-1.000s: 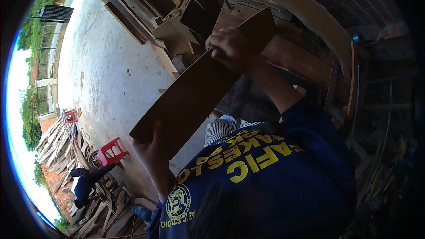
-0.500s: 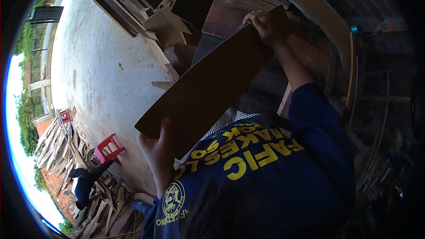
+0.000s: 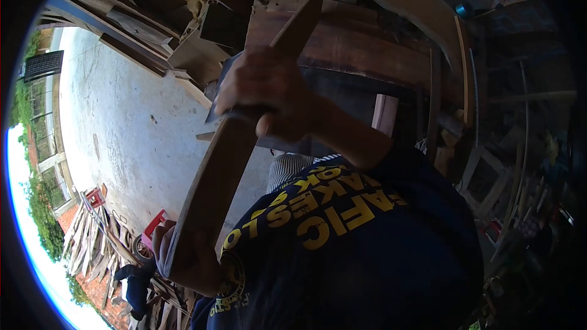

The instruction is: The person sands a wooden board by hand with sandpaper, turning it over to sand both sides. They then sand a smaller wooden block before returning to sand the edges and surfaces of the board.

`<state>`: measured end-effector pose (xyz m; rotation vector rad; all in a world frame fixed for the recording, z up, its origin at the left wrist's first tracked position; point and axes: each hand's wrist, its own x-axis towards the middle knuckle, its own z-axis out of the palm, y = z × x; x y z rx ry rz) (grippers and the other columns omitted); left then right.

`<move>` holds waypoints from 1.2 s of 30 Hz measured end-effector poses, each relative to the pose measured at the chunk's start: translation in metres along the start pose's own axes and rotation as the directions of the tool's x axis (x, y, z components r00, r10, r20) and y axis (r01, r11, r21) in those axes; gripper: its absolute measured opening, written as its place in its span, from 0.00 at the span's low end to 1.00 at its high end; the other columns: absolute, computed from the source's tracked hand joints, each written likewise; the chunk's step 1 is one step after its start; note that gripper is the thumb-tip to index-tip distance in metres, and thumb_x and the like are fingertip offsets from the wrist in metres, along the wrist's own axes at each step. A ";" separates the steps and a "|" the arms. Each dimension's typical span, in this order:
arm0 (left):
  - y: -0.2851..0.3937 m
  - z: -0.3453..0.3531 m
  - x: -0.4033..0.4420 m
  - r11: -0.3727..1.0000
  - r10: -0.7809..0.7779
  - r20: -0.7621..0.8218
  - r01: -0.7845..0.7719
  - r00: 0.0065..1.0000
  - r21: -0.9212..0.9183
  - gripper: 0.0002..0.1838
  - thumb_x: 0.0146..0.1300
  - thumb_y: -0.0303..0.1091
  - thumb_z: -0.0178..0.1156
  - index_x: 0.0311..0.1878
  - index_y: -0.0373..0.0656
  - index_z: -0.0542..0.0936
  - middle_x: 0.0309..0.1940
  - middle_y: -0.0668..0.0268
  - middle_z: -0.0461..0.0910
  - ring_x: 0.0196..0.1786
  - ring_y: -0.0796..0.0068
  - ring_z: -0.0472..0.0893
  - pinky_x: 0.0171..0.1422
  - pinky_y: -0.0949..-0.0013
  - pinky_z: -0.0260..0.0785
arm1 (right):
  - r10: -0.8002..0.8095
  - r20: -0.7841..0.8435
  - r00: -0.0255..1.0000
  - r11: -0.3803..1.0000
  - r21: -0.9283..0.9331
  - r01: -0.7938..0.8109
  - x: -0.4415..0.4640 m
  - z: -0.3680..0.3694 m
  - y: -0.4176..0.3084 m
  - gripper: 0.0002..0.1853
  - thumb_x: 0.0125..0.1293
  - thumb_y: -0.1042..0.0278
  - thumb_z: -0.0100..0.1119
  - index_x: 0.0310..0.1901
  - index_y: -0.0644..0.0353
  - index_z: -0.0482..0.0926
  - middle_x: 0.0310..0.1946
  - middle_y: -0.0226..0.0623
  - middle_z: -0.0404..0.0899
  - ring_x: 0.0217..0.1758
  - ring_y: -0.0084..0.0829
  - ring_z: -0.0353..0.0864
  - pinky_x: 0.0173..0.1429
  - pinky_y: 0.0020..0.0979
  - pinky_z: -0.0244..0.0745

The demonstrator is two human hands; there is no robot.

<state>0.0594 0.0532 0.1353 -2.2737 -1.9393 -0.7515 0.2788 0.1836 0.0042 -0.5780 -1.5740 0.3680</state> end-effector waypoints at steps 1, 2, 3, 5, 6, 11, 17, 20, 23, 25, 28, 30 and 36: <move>0.002 -0.001 0.003 1.000 0.004 0.001 -0.004 1.000 0.007 0.14 0.50 0.35 0.66 0.32 0.32 0.80 0.24 0.56 0.77 0.33 0.56 0.79 0.45 0.57 0.71 | 0.056 -0.032 0.998 0.992 -0.113 -0.059 -0.011 -0.016 0.025 0.25 0.69 0.43 0.35 0.31 0.53 0.78 0.25 0.34 0.76 0.35 0.39 0.76 0.48 0.40 0.66; 0.004 -0.002 0.006 0.998 0.030 0.077 -0.026 0.997 -0.050 0.11 0.49 0.30 0.66 0.32 0.32 0.80 0.22 0.57 0.75 0.31 0.61 0.78 0.40 0.60 0.73 | 0.106 -0.068 0.992 0.967 -0.224 -0.119 -0.030 -0.039 0.062 0.25 0.69 0.45 0.34 0.31 0.53 0.78 0.26 0.35 0.76 0.35 0.39 0.76 0.47 0.41 0.67; 0.007 0.000 0.009 0.993 0.056 0.146 -0.040 0.988 -0.111 0.09 0.48 0.26 0.66 0.32 0.31 0.80 0.19 0.59 0.73 0.28 0.66 0.77 0.34 0.64 0.74 | 0.222 -0.052 0.974 0.946 -0.232 -0.228 -0.054 -0.064 0.102 0.26 0.70 0.46 0.33 0.32 0.55 0.78 0.26 0.37 0.77 0.33 0.39 0.77 0.44 0.41 0.68; 0.009 0.014 0.009 0.962 0.158 0.034 -0.146 0.987 -0.231 0.08 0.43 0.17 0.65 0.30 0.31 0.79 0.16 0.62 0.68 0.23 0.73 0.73 0.27 0.69 0.74 | 0.162 -0.020 0.987 0.897 -0.415 -0.155 -0.080 -0.094 0.143 0.35 0.72 0.41 0.25 0.30 0.61 0.77 0.26 0.37 0.78 0.33 0.35 0.79 0.43 0.35 0.70; 0.005 0.014 0.007 0.940 0.198 0.041 -0.178 0.979 -0.291 0.07 0.42 0.16 0.64 0.28 0.30 0.78 0.17 0.63 0.68 0.21 0.73 0.72 0.28 0.67 0.75 | 0.366 -0.038 0.930 0.888 -0.285 -0.361 -0.078 -0.100 0.140 0.35 0.73 0.41 0.24 0.29 0.61 0.77 0.25 0.37 0.78 0.33 0.35 0.79 0.43 0.34 0.70; -0.021 0.010 0.030 0.960 0.242 0.048 -0.231 0.969 -0.160 0.05 0.43 0.17 0.62 0.25 0.31 0.76 0.20 0.61 0.69 0.21 0.71 0.70 0.23 0.70 0.64 | 0.325 0.166 0.931 0.925 -0.258 -0.277 0.001 -0.006 -0.011 0.27 0.67 0.39 0.38 0.30 0.54 0.78 0.26 0.36 0.77 0.37 0.40 0.78 0.51 0.45 0.67; -0.008 0.006 0.026 0.978 0.078 0.093 -0.058 0.993 -0.200 0.09 0.47 0.28 0.64 0.26 0.32 0.76 0.22 0.60 0.71 0.28 0.65 0.73 0.33 0.65 0.64 | 0.136 0.091 0.986 0.973 -0.197 -0.116 0.008 0.022 -0.040 0.26 0.62 0.36 0.44 0.32 0.53 0.78 0.27 0.34 0.76 0.36 0.38 0.76 0.49 0.44 0.66; -0.020 0.007 0.022 0.979 -0.003 0.075 0.019 0.997 -0.204 0.12 0.47 0.31 0.66 0.28 0.32 0.76 0.23 0.59 0.72 0.30 0.63 0.73 0.38 0.64 0.65 | 0.158 0.024 0.987 0.950 -0.277 -0.145 -0.025 -0.026 0.059 0.18 0.67 0.53 0.42 0.31 0.55 0.77 0.26 0.37 0.74 0.35 0.40 0.74 0.47 0.41 0.65; -0.027 0.008 0.019 0.969 -0.091 0.057 0.102 0.994 -0.226 0.13 0.47 0.32 0.66 0.30 0.31 0.78 0.25 0.59 0.74 0.33 0.61 0.75 0.42 0.64 0.67 | 0.236 -0.132 0.963 0.878 -0.396 -0.270 -0.076 -0.069 0.177 0.18 0.68 0.58 0.38 0.32 0.60 0.75 0.30 0.39 0.76 0.37 0.40 0.74 0.50 0.38 0.65; -0.032 0.011 0.026 0.990 0.042 0.015 -0.040 0.999 -0.137 0.11 0.47 0.31 0.66 0.30 0.32 0.80 0.24 0.60 0.75 0.33 0.62 0.75 0.42 0.64 0.68 | 0.195 -0.193 0.962 0.861 -0.436 -0.262 -0.087 -0.088 0.213 0.15 0.68 0.61 0.41 0.33 0.61 0.75 0.31 0.39 0.76 0.37 0.39 0.75 0.50 0.38 0.66; -0.033 0.013 0.031 0.986 -0.001 -0.002 0.000 1.000 -0.167 0.09 0.47 0.27 0.66 0.31 0.33 0.82 0.24 0.61 0.77 0.33 0.65 0.77 0.41 0.64 0.69 | -0.188 0.023 0.982 0.680 -0.718 0.147 -0.071 -0.089 0.215 0.07 0.67 0.70 0.47 0.38 0.62 0.75 0.32 0.40 0.77 0.39 0.39 0.77 0.48 0.39 0.70; -0.030 0.013 0.028 0.967 -0.032 -0.001 0.030 0.999 -0.251 0.09 0.48 0.25 0.66 0.33 0.33 0.81 0.26 0.62 0.79 0.33 0.70 0.78 0.41 0.67 0.70 | -0.345 -0.066 0.936 0.689 -0.695 0.206 -0.066 -0.057 0.207 0.06 0.62 0.70 0.53 0.37 0.60 0.76 0.32 0.37 0.77 0.35 0.40 0.76 0.44 0.40 0.71; 0.000 0.014 0.023 0.849 -0.222 0.050 0.218 0.974 -0.482 0.09 0.53 0.24 0.66 0.37 0.34 0.78 0.28 0.67 0.77 0.32 0.82 0.75 0.36 0.79 0.68 | 0.155 0.099 0.983 0.963 -0.236 -0.128 0.040 0.057 -0.093 0.14 0.67 0.57 0.44 0.34 0.56 0.78 0.30 0.38 0.76 0.40 0.38 0.75 0.54 0.40 0.61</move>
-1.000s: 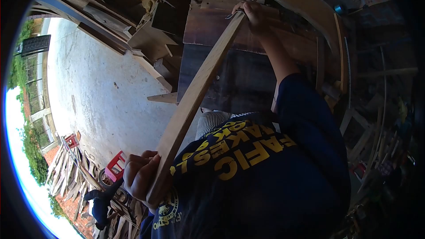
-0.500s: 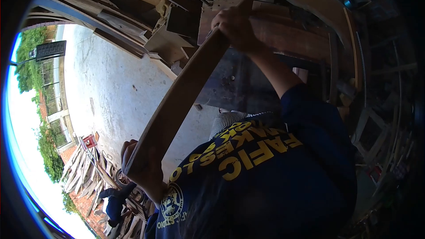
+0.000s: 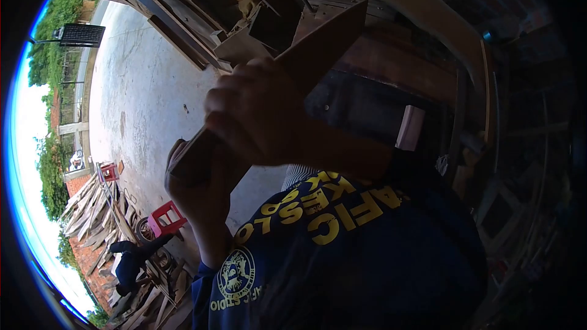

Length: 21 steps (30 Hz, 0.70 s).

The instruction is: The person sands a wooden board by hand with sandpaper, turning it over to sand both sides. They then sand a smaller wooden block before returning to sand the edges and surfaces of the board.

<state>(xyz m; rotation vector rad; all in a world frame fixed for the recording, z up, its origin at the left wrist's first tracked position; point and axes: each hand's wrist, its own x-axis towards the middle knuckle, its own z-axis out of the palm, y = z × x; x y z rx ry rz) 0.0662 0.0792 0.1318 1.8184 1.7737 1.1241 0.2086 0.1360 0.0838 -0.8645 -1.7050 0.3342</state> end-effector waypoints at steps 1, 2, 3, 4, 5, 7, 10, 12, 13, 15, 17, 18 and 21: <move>0.000 -0.001 -0.003 0.995 0.103 0.072 -0.102 0.992 -0.013 0.08 0.53 0.24 0.66 0.36 0.35 0.78 0.28 0.67 0.76 0.31 0.82 0.76 0.35 0.79 0.68 | -0.033 0.002 0.999 0.999 -0.005 0.033 0.001 0.003 -0.020 0.14 0.67 0.57 0.45 0.35 0.56 0.78 0.32 0.38 0.76 0.42 0.38 0.75 0.55 0.39 0.60; -0.004 -0.003 -0.004 0.995 0.049 0.089 -0.041 0.995 -0.089 0.09 0.53 0.23 0.65 0.34 0.36 0.75 0.29 0.67 0.76 0.30 0.83 0.75 0.35 0.80 0.68 | -0.044 -0.001 0.999 0.999 -0.001 0.044 0.000 0.004 -0.023 0.14 0.67 0.57 0.45 0.35 0.56 0.78 0.32 0.38 0.76 0.42 0.38 0.75 0.55 0.39 0.60; -0.009 -0.004 -0.005 0.995 0.056 0.077 -0.050 0.995 -0.085 0.09 0.53 0.23 0.65 0.34 0.36 0.75 0.29 0.67 0.76 0.30 0.83 0.75 0.35 0.80 0.68 | -0.034 0.055 0.998 0.998 0.059 0.031 -0.001 0.003 -0.022 0.13 0.66 0.60 0.46 0.37 0.56 0.78 0.36 0.39 0.76 0.46 0.38 0.74 0.57 0.40 0.59; -0.015 -0.004 -0.004 0.979 0.003 0.091 0.015 0.996 -0.205 0.11 0.52 0.23 0.66 0.35 0.37 0.73 0.29 0.67 0.76 0.30 0.84 0.75 0.35 0.80 0.68 | -0.032 0.113 0.993 0.993 0.117 0.019 0.000 0.002 -0.020 0.11 0.66 0.62 0.47 0.39 0.57 0.79 0.40 0.39 0.76 0.49 0.39 0.74 0.59 0.40 0.58; -0.021 -0.005 -0.004 0.943 -0.045 0.110 0.078 0.993 -0.322 0.12 0.52 0.23 0.66 0.36 0.37 0.72 0.30 0.67 0.76 0.31 0.84 0.75 0.35 0.79 0.69 | -0.053 0.109 0.993 0.992 0.123 0.039 0.000 0.001 -0.018 0.11 0.66 0.62 0.47 0.39 0.57 0.79 0.40 0.39 0.76 0.49 0.39 0.74 0.59 0.40 0.58; -0.031 -0.004 -0.001 0.961 0.059 0.067 -0.039 0.996 -0.274 0.16 0.50 0.24 0.67 0.39 0.38 0.71 0.30 0.66 0.77 0.31 0.82 0.77 0.36 0.78 0.70 | -0.046 0.256 0.966 0.954 0.297 -0.033 0.001 -0.004 -0.010 0.12 0.66 0.63 0.51 0.45 0.58 0.79 0.46 0.41 0.75 0.54 0.39 0.72 0.62 0.42 0.58; -0.034 -0.006 0.000 0.989 0.128 0.059 -0.122 0.990 -0.088 0.23 0.48 0.26 0.69 0.46 0.38 0.70 0.30 0.62 0.77 0.34 0.73 0.79 0.38 0.71 0.72 | 0.004 0.363 0.932 0.931 0.338 -0.136 0.005 -0.013 -0.011 0.15 0.64 0.63 0.55 0.51 0.57 0.78 0.48 0.41 0.75 0.57 0.39 0.71 0.64 0.41 0.60; -0.043 -0.011 0.000 0.984 0.180 0.137 -0.175 0.974 -0.046 0.29 0.52 0.27 0.65 0.56 0.38 0.63 0.31 0.57 0.78 0.38 0.62 0.81 0.42 0.65 0.72 | -0.007 0.440 0.898 0.926 0.341 -0.160 0.010 -0.018 -0.010 0.16 0.64 0.62 0.56 0.51 0.58 0.78 0.49 0.41 0.75 0.58 0.40 0.71 0.63 0.40 0.62; -0.048 -0.013 0.001 0.984 0.174 0.123 -0.170 0.977 -0.045 0.29 0.52 0.27 0.65 0.56 0.38 0.63 0.31 0.57 0.78 0.38 0.62 0.81 0.42 0.65 0.72 | -0.002 0.491 0.871 0.920 0.343 -0.192 0.014 -0.020 -0.010 0.18 0.63 0.60 0.57 0.52 0.58 0.78 0.49 0.40 0.75 0.58 0.40 0.71 0.63 0.39 0.64; -0.054 -0.017 0.005 0.920 0.270 0.212 -0.187 0.939 -0.344 0.29 0.57 0.28 0.58 0.60 0.36 0.57 0.35 0.52 0.79 0.39 0.57 0.81 0.44 0.63 0.71 | -0.019 0.558 0.830 0.923 0.328 -0.200 0.024 -0.023 -0.014 0.17 0.61 0.63 0.59 0.50 0.60 0.78 0.49 0.41 0.75 0.55 0.41 0.73 0.62 0.38 0.65; -0.055 -0.020 0.007 0.923 0.322 0.253 -0.242 0.912 -0.300 0.28 0.63 0.34 0.52 0.60 0.34 0.53 0.37 0.48 0.79 0.41 0.55 0.82 0.45 0.63 0.71 | 0.034 0.561 0.827 0.954 0.228 -0.193 0.029 -0.022 -0.021 0.16 0.61 0.65 0.57 0.48 0.64 0.78 0.46 0.44 0.75 0.55 0.41 0.73 0.65 0.40 0.64; -0.056 -0.020 0.007 0.919 0.313 0.264 -0.221 0.912 -0.327 0.29 0.64 0.40 0.51 0.60 0.34 0.53 0.35 0.49 0.78 0.38 0.56 0.81 0.43 0.63 0.70 | 0.013 0.574 0.819 0.953 0.242 -0.184 0.030 -0.022 -0.024 0.16 0.61 0.65 0.57 0.48 0.64 0.78 0.46 0.44 0.75 0.55 0.41 0.73 0.65 0.40 0.64; -0.056 -0.019 0.007 0.914 0.312 0.259 -0.215 0.914 -0.345 0.33 0.66 0.52 0.47 0.60 0.34 0.53 0.31 0.50 0.77 0.33 0.58 0.79 0.38 0.63 0.68 | -0.009 0.628 0.778 0.997 -0.050 0.052 0.030 -0.017 -0.030 0.15 0.63 0.65 0.50 0.45 0.64 0.79 0.41 0.43 0.74 0.53 0.39 0.73 0.66 0.40 0.63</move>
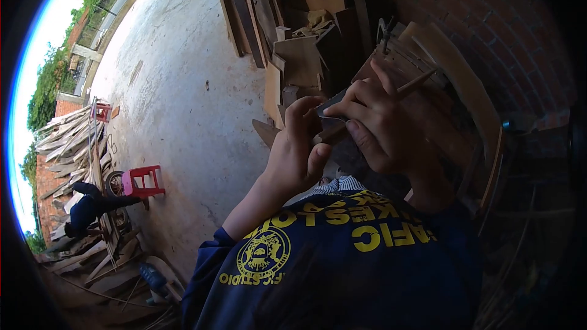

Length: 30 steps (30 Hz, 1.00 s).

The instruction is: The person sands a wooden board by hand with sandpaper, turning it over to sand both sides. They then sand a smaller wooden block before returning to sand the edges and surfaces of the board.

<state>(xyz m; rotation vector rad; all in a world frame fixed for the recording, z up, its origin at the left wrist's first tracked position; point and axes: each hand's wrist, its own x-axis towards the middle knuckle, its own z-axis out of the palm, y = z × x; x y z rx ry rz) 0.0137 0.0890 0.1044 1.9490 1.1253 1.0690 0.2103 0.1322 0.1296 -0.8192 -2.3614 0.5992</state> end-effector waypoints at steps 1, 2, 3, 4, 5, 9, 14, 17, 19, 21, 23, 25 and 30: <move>0.001 0.001 0.002 1.000 0.022 0.011 -0.022 1.000 0.008 0.35 0.67 0.58 0.45 0.61 0.34 0.53 0.29 0.51 0.76 0.30 0.59 0.78 0.35 0.64 0.67 | -0.070 -0.105 0.992 0.994 -0.092 0.060 0.002 0.004 0.000 0.14 0.61 0.65 0.48 0.41 0.64 0.78 0.37 0.42 0.73 0.48 0.39 0.74 0.61 0.40 0.66; 0.003 0.003 0.003 1.000 0.026 0.002 -0.026 1.000 0.004 0.35 0.67 0.58 0.45 0.61 0.34 0.53 0.29 0.51 0.76 0.30 0.59 0.78 0.35 0.64 0.67 | -0.146 -0.205 0.968 0.976 -0.190 0.107 0.003 0.008 0.002 0.13 0.60 0.65 0.45 0.37 0.63 0.78 0.33 0.42 0.72 0.43 0.39 0.75 0.57 0.39 0.69; 0.005 0.005 0.002 0.999 -0.004 -0.037 0.006 0.999 0.032 0.36 0.66 0.60 0.43 0.60 0.34 0.53 0.29 0.51 0.75 0.29 0.58 0.77 0.35 0.64 0.67 | -0.147 -0.202 0.968 0.975 -0.195 0.108 0.002 0.014 0.005 0.13 0.60 0.65 0.45 0.37 0.63 0.78 0.33 0.42 0.72 0.43 0.39 0.75 0.57 0.39 0.69; 0.008 0.008 0.002 0.998 -0.033 -0.072 0.038 0.997 0.059 0.38 0.66 0.62 0.42 0.60 0.34 0.54 0.28 0.51 0.75 0.29 0.57 0.77 0.35 0.64 0.67 | -0.121 -0.279 0.953 0.991 -0.092 0.099 0.002 0.023 0.010 0.12 0.58 0.64 0.45 0.33 0.62 0.76 0.31 0.41 0.72 0.38 0.40 0.75 0.50 0.40 0.70; 0.012 0.009 0.001 0.998 -0.029 -0.068 0.033 0.997 0.054 0.38 0.66 0.62 0.42 0.60 0.34 0.54 0.28 0.51 0.75 0.29 0.57 0.77 0.35 0.64 0.67 | -0.086 -0.354 0.931 0.995 0.011 0.096 0.001 0.030 0.014 0.11 0.56 0.63 0.45 0.29 0.61 0.74 0.28 0.41 0.71 0.34 0.41 0.75 0.43 0.40 0.70; 0.027 0.013 0.004 0.988 -0.121 -0.116 0.131 0.986 0.078 0.33 0.68 0.60 0.39 0.55 0.34 0.63 0.33 0.50 0.76 0.36 0.53 0.80 0.41 0.64 0.70 | -0.178 -0.545 0.819 0.982 -0.043 0.184 0.003 0.046 0.038 0.10 0.54 0.61 0.44 0.25 0.58 0.71 0.23 0.39 0.70 0.26 0.41 0.72 0.35 0.41 0.66; 0.030 0.016 0.012 0.969 -0.219 -0.260 0.241 0.940 0.054 0.34 0.69 0.61 0.34 0.46 0.33 0.71 0.35 0.54 0.76 0.37 0.66 0.79 0.41 0.70 0.69 | -0.094 -0.604 0.791 0.995 -0.091 0.049 -0.022 0.057 0.171 0.14 0.60 0.61 0.36 0.23 0.58 0.68 0.21 0.39 0.69 0.25 0.40 0.71 0.35 0.40 0.66; 0.027 0.017 0.012 0.937 -0.266 -0.340 0.324 0.902 0.127 0.36 0.67 0.66 0.31 0.40 0.36 0.70 0.29 0.66 0.70 0.33 0.79 0.70 0.36 0.74 0.61 | -0.077 -0.588 0.805 0.994 -0.105 0.019 -0.055 0.050 0.273 0.14 0.62 0.63 0.35 0.22 0.59 0.66 0.19 0.39 0.68 0.25 0.40 0.71 0.35 0.40 0.66; 0.017 0.012 0.014 0.922 -0.284 -0.388 0.361 0.877 0.142 0.36 0.67 0.66 0.31 0.37 0.38 0.69 0.28 0.67 0.68 0.32 0.79 0.69 0.37 0.75 0.61 | 0.011 -0.618 0.786 0.993 -0.086 -0.082 -0.070 0.043 0.321 0.16 0.62 0.62 0.33 0.21 0.58 0.65 0.20 0.40 0.68 0.25 0.41 0.71 0.36 0.39 0.66; 0.007 0.007 0.015 0.915 -0.288 -0.401 0.373 0.870 0.151 0.36 0.67 0.66 0.31 0.37 0.38 0.69 0.27 0.68 0.68 0.32 0.80 0.69 0.37 0.76 0.61 | -0.205 -0.654 0.728 0.950 -0.313 -0.013 -0.072 0.047 0.356 0.13 0.63 0.64 0.35 0.24 0.59 0.66 0.21 0.41 0.69 0.27 0.41 0.72 0.36 0.39 0.67; 0.003 0.005 0.017 0.933 -0.254 -0.423 0.335 0.870 0.129 0.35 0.67 0.66 0.30 0.32 0.39 0.66 0.23 0.67 0.66 0.26 0.81 0.66 0.30 0.75 0.57 | -0.313 -0.592 0.742 0.905 -0.423 0.044 -0.078 0.055 0.364 0.07 0.63 0.69 0.39 0.32 0.62 0.66 0.24 0.42 0.70 0.30 0.41 0.74 0.36 0.40 0.68; 0.003 0.008 0.022 0.920 -0.292 -0.476 0.379 0.830 0.096 0.34 0.67 0.66 0.31 0.32 0.39 0.66 0.22 0.68 0.64 0.25 0.82 0.64 0.30 0.76 0.56 | -0.406 -0.605 0.685 0.880 -0.460 0.115 -0.058 0.077 0.335 0.04 0.61 0.75 0.44 0.38 0.62 0.67 0.26 0.41 0.72 0.34 0.43 0.75 0.36 0.41 0.69; 0.010 0.018 0.017 0.927 -0.243 -0.549 0.358 0.800 0.113 0.35 0.65 0.69 0.32 0.32 0.40 0.63 0.22 0.69 0.62 0.25 0.79 0.64 0.32 0.74 0.57 | 0.023 -0.571 0.821 0.997 0.074 0.023 0.018 0.061 0.089 0.08 0.50 0.61 0.46 0.23 0.54 0.72 0.22 0.35 0.72 0.25 0.35 0.72 0.34 0.38 0.66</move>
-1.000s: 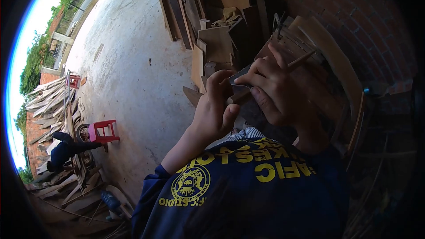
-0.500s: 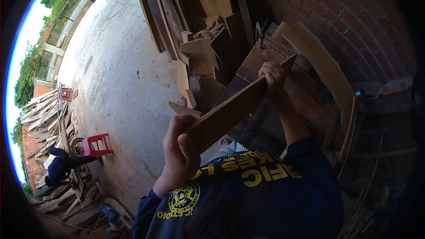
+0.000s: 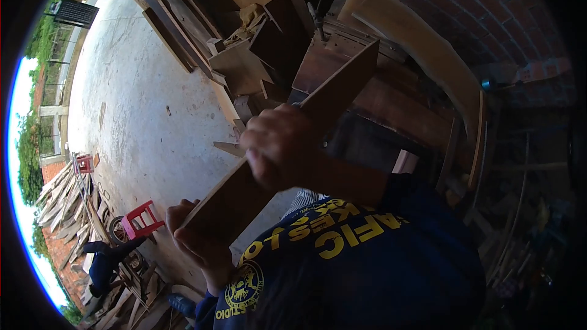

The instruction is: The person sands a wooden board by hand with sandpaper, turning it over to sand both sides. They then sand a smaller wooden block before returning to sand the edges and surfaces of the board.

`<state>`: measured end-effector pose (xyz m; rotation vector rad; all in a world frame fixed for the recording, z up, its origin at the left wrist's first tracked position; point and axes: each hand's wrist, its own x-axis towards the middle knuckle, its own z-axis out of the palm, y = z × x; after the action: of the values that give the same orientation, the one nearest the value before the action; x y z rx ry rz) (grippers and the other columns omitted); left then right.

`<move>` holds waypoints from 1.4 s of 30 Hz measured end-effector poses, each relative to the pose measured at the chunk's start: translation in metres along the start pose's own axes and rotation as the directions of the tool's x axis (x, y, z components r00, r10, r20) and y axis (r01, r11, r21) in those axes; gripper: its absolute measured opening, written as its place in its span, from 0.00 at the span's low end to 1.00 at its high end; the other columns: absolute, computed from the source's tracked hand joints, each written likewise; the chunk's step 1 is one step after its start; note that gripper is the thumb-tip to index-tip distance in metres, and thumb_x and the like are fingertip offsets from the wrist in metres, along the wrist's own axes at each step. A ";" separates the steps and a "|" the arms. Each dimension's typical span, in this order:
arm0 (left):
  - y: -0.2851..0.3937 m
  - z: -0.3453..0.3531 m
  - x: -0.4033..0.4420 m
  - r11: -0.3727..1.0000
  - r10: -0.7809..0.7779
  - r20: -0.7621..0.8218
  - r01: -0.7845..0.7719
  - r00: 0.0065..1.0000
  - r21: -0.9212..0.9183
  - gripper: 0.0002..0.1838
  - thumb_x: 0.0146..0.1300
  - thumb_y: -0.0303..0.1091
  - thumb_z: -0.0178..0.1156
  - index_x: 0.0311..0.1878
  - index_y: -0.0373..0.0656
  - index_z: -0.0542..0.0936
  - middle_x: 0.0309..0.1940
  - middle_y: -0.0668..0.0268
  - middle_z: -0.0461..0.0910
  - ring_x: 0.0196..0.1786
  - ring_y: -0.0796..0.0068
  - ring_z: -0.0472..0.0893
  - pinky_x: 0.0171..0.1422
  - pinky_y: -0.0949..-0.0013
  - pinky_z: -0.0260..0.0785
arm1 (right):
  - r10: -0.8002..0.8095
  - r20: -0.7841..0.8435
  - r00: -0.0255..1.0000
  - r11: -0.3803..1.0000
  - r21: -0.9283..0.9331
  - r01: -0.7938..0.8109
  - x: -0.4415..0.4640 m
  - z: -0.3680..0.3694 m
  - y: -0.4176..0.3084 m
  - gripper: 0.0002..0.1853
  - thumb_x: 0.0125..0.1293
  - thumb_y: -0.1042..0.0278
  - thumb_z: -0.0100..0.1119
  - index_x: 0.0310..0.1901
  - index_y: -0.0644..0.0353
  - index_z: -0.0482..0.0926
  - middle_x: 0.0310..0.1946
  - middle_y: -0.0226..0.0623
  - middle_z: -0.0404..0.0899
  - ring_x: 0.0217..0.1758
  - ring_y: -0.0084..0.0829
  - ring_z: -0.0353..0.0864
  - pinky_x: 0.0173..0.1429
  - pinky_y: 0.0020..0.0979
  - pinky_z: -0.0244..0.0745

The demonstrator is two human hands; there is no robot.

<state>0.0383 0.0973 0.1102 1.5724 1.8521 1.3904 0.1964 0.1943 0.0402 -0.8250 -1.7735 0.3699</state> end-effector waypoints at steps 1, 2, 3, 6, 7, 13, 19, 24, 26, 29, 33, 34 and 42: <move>0.010 0.001 -0.004 0.999 -0.051 0.032 0.052 0.998 -0.010 0.35 0.63 0.71 0.34 0.31 0.41 0.62 0.22 0.67 0.62 0.25 0.77 0.64 0.32 0.72 0.58 | -0.015 -0.051 0.999 1.000 0.021 0.016 0.003 0.004 -0.018 0.08 0.49 0.61 0.46 0.23 0.54 0.72 0.22 0.35 0.71 0.24 0.35 0.72 0.34 0.38 0.66; 0.015 0.002 -0.009 0.998 -0.058 0.044 0.058 0.997 -0.007 0.35 0.63 0.71 0.34 0.31 0.41 0.62 0.22 0.67 0.62 0.25 0.77 0.64 0.32 0.72 0.58 | -0.030 -0.099 0.995 0.998 0.048 0.035 0.003 0.005 -0.027 0.08 0.49 0.61 0.46 0.22 0.53 0.72 0.21 0.34 0.71 0.24 0.34 0.71 0.34 0.38 0.66; 0.019 0.001 -0.012 0.998 -0.069 0.033 0.069 0.997 -0.012 0.35 0.63 0.71 0.35 0.31 0.41 0.62 0.22 0.67 0.61 0.24 0.76 0.64 0.32 0.72 0.58 | -0.015 -0.102 0.995 0.999 0.051 0.020 -0.001 0.003 -0.024 0.08 0.49 0.61 0.46 0.22 0.53 0.72 0.21 0.34 0.71 0.24 0.34 0.71 0.34 0.38 0.66; 0.014 -0.001 -0.022 0.993 -0.058 0.031 0.061 0.998 -0.102 0.34 0.62 0.70 0.38 0.32 0.41 0.63 0.21 0.66 0.61 0.23 0.76 0.65 0.31 0.72 0.58 | -0.072 -0.071 0.995 0.997 0.031 0.075 -0.018 -0.020 0.025 0.10 0.50 0.59 0.45 0.21 0.54 0.72 0.20 0.35 0.70 0.24 0.36 0.71 0.35 0.39 0.65; 0.012 -0.002 -0.024 0.995 -0.047 0.011 0.048 0.999 -0.083 0.34 0.62 0.70 0.39 0.31 0.42 0.62 0.21 0.66 0.61 0.23 0.76 0.64 0.30 0.73 0.58 | -0.049 -0.089 0.995 0.999 -0.024 0.047 -0.033 -0.030 0.070 0.11 0.51 0.59 0.43 0.21 0.54 0.71 0.20 0.36 0.70 0.25 0.36 0.71 0.35 0.39 0.65; 0.005 0.000 -0.023 0.998 -0.003 -0.040 0.001 0.999 -0.064 0.34 0.61 0.71 0.39 0.32 0.42 0.62 0.21 0.67 0.61 0.22 0.76 0.65 0.29 0.73 0.59 | 0.179 -0.088 0.980 0.968 -0.163 -0.192 -0.087 -0.112 0.283 0.17 0.57 0.60 0.35 0.19 0.62 0.67 0.20 0.41 0.67 0.26 0.39 0.68 0.38 0.37 0.63; 0.000 -0.002 -0.015 1.000 -0.001 -0.052 0.000 0.999 -0.022 0.35 0.61 0.72 0.38 0.34 0.41 0.64 0.24 0.67 0.62 0.25 0.76 0.66 0.33 0.73 0.62 | -0.027 -0.137 0.990 0.987 -0.158 0.005 -0.061 -0.060 0.190 0.15 0.57 0.60 0.37 0.21 0.60 0.67 0.19 0.40 0.68 0.26 0.40 0.70 0.38 0.39 0.63; 0.016 -0.009 -0.028 0.989 -0.023 0.140 0.043 0.990 -0.145 0.36 0.62 0.71 0.37 0.39 0.39 0.64 0.29 0.64 0.64 0.31 0.74 0.69 0.41 0.72 0.64 | -0.032 0.003 0.999 0.999 0.030 0.032 -0.019 -0.034 -0.011 0.09 0.51 0.61 0.47 0.26 0.56 0.73 0.24 0.37 0.72 0.29 0.35 0.73 0.40 0.39 0.64; 0.028 0.000 -0.038 0.981 0.004 0.087 0.013 0.996 -0.192 0.40 0.59 0.74 0.37 0.41 0.38 0.64 0.30 0.63 0.66 0.31 0.74 0.69 0.40 0.72 0.64 | -0.123 -0.064 0.990 0.987 0.092 0.129 -0.015 -0.029 -0.057 0.09 0.49 0.61 0.50 0.28 0.55 0.75 0.25 0.34 0.73 0.30 0.33 0.75 0.41 0.39 0.64; 0.041 0.004 -0.045 0.992 0.052 0.126 -0.037 0.991 -0.117 0.46 0.49 0.80 0.35 0.43 0.36 0.62 0.29 0.61 0.67 0.31 0.74 0.70 0.36 0.72 0.66 | -0.157 -0.156 0.975 0.974 0.141 0.179 -0.019 -0.031 -0.070 0.10 0.48 0.60 0.51 0.30 0.55 0.75 0.25 0.33 0.73 0.30 0.32 0.75 0.41 0.39 0.65; 0.019 -0.006 -0.050 0.988 0.120 0.184 -0.099 0.975 -0.121 0.45 0.52 0.79 0.34 0.42 0.37 0.62 0.28 0.62 0.67 0.33 0.73 0.72 0.38 0.71 0.67 | -0.020 0.024 1.000 0.999 -0.029 0.021 -0.050 -0.054 0.022 0.09 0.49 0.60 0.47 0.26 0.54 0.73 0.23 0.34 0.71 0.29 0.35 0.73 0.40 0.39 0.65; 0.010 -0.009 -0.049 0.994 0.085 0.199 -0.068 0.976 -0.087 0.45 0.54 0.79 0.32 0.42 0.37 0.63 0.31 0.61 0.68 0.36 0.71 0.72 0.43 0.69 0.68 | -0.096 -0.077 0.992 0.988 -0.127 0.086 -0.060 -0.060 0.078 0.10 0.52 0.61 0.42 0.24 0.56 0.70 0.23 0.36 0.70 0.28 0.38 0.70 0.41 0.40 0.65; -0.033 -0.013 -0.020 1.000 0.005 0.022 -0.005 1.000 -0.018 0.41 0.60 0.75 0.31 0.41 0.38 0.66 0.34 0.62 0.72 0.39 0.73 0.74 0.46 0.72 0.68 | 0.182 0.041 0.983 0.980 -0.088 -0.178 -0.065 -0.068 0.214 0.18 0.59 0.59 0.34 0.22 0.62 0.70 0.23 0.45 0.72 0.32 0.45 0.73 0.40 0.42 0.65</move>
<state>0.0167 0.0769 0.0823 1.5779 1.8195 1.3828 0.3446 0.2915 -0.1116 -1.0481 -1.7741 0.4395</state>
